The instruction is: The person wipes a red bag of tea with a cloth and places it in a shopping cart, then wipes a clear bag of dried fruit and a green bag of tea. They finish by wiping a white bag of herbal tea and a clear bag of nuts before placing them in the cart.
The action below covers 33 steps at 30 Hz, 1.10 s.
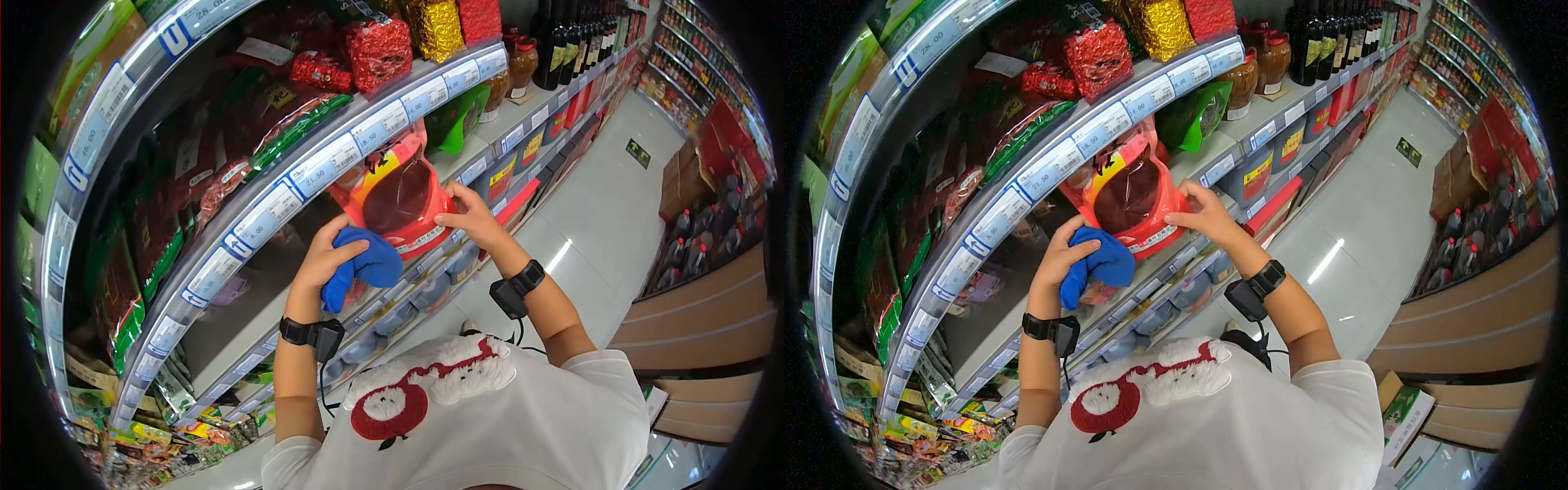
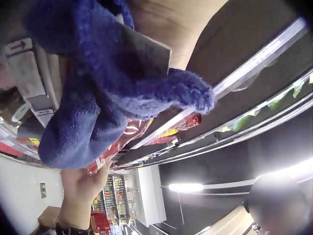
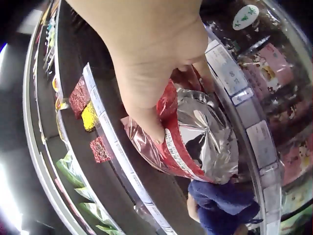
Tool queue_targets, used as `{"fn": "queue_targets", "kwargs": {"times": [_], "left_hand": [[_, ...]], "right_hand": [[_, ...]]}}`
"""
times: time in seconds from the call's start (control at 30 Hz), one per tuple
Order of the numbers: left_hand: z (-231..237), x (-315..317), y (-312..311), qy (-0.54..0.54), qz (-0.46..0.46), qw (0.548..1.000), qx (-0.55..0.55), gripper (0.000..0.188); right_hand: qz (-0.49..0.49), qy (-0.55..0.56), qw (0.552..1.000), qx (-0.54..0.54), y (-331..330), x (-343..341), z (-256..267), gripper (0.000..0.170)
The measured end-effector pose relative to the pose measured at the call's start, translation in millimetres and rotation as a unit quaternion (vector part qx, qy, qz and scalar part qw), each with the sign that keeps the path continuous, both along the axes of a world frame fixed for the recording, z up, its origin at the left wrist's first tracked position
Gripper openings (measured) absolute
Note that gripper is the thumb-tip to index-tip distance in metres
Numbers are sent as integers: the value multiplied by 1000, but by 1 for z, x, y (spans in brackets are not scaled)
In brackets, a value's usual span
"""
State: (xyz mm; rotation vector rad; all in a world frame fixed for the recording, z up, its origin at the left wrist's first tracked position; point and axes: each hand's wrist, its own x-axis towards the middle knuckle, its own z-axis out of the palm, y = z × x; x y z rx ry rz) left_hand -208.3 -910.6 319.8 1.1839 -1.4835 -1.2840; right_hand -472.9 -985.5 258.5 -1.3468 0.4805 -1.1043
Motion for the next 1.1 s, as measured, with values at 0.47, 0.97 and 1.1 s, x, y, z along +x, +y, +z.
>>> {"fn": "queue_targets", "kwargs": {"times": [0.47, 0.97, 1.1], "left_hand": [[-17, 25, 56, 7, -113, 993, 37, 17], [-12, 6, 114, -110, -239, 965, 19, 21], [16, -6, 134, -167, -253, 952, -32, 26]], "right_hand": [[56, -161, 957, 233, 101, 18, -18, 72], [106, -70, 955, 269, 188, -6, -14, 80], [76, -47, 965, 247, 214, -29, -18, 81]]}}
